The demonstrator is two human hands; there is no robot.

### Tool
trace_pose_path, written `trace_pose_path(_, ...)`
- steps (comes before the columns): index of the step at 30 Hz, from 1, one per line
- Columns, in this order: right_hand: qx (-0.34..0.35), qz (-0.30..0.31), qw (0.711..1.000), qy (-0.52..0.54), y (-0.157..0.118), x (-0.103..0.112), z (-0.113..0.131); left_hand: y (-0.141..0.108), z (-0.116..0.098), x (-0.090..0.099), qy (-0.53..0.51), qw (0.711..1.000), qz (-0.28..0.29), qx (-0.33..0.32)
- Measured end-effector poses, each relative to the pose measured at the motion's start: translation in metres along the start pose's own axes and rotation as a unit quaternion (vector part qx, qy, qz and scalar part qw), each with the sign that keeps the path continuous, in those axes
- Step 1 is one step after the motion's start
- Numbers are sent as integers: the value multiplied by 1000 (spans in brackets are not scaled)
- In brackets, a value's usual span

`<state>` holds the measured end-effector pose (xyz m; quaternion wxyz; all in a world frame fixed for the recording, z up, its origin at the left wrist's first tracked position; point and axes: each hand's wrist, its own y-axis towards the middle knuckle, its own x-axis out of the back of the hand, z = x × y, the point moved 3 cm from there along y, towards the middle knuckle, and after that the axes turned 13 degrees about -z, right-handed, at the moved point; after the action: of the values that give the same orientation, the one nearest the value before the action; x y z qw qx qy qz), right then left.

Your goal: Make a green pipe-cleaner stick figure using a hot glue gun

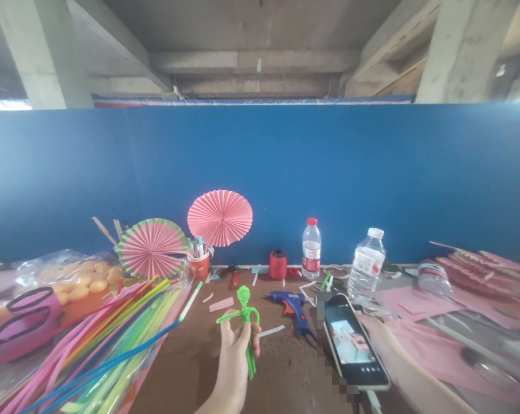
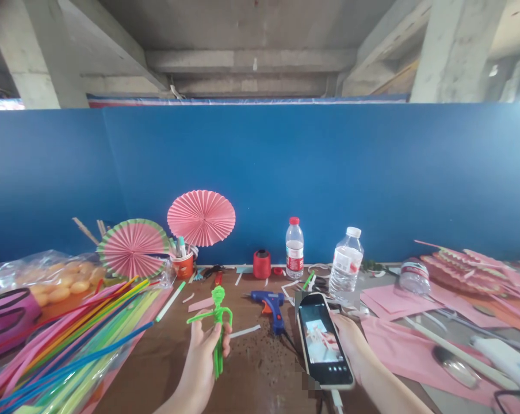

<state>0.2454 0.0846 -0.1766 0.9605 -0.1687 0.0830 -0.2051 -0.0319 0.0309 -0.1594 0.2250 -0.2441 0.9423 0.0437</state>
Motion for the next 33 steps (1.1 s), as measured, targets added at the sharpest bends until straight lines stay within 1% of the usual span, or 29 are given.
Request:
trace_pose_path(2,-23,27,999,-7,3,0,-2,0,0,0,-12,1000,4,15)
trace_pose_path(5,-25,59,998,-3,6,-2,0,-4,-3,-2,-36,997,44,53)
trace_pose_path(7,-36,65,997,2,8,-3,1,-7,-6,-4,-58,993,73,73)
trace_pose_path(9,-45,62,997,11,9,-3,3,-9,-8,-6,-78,989,89,90)
trace_pose_path(12,-37,51,998,-1,12,0,7,-9,-7,-6,-100,984,88,118)
trace_pose_path(15,-27,65,996,-57,14,2,11,-8,-5,-4,-100,983,82,129)
trace_pose_path(17,29,67,989,-129,17,5,16,-7,-4,-4,-91,985,82,125)
trace_pose_path(20,154,37,962,-223,22,9,29,-6,-4,-3,-87,986,85,112)
trace_pose_path(23,218,-2,941,-259,18,10,42,-3,-5,-2,-81,989,76,94)
trace_pose_path(25,282,-23,904,-321,8,3,50,-1,-5,-2,-81,991,64,87)
trace_pose_path(26,341,-23,851,-398,1,-6,53,0,-5,-1,-85,991,61,84)
trace_pose_path(27,362,-19,825,-433,-6,-16,53,1,-4,-2,-92,991,59,81)
trace_pose_path(28,367,-8,807,-462,-13,-27,51,2,-4,-2,-102,990,59,79)
trace_pose_path(29,366,10,792,-488,-18,-41,48,2,-3,-2,-111,989,59,79)
trace_pose_path(30,367,22,785,-498,-23,-54,44,2,-3,-2,-119,988,57,79)
trace_pose_path(33,345,40,776,-526,-28,-91,32,2,-1,-2,-133,987,45,82)
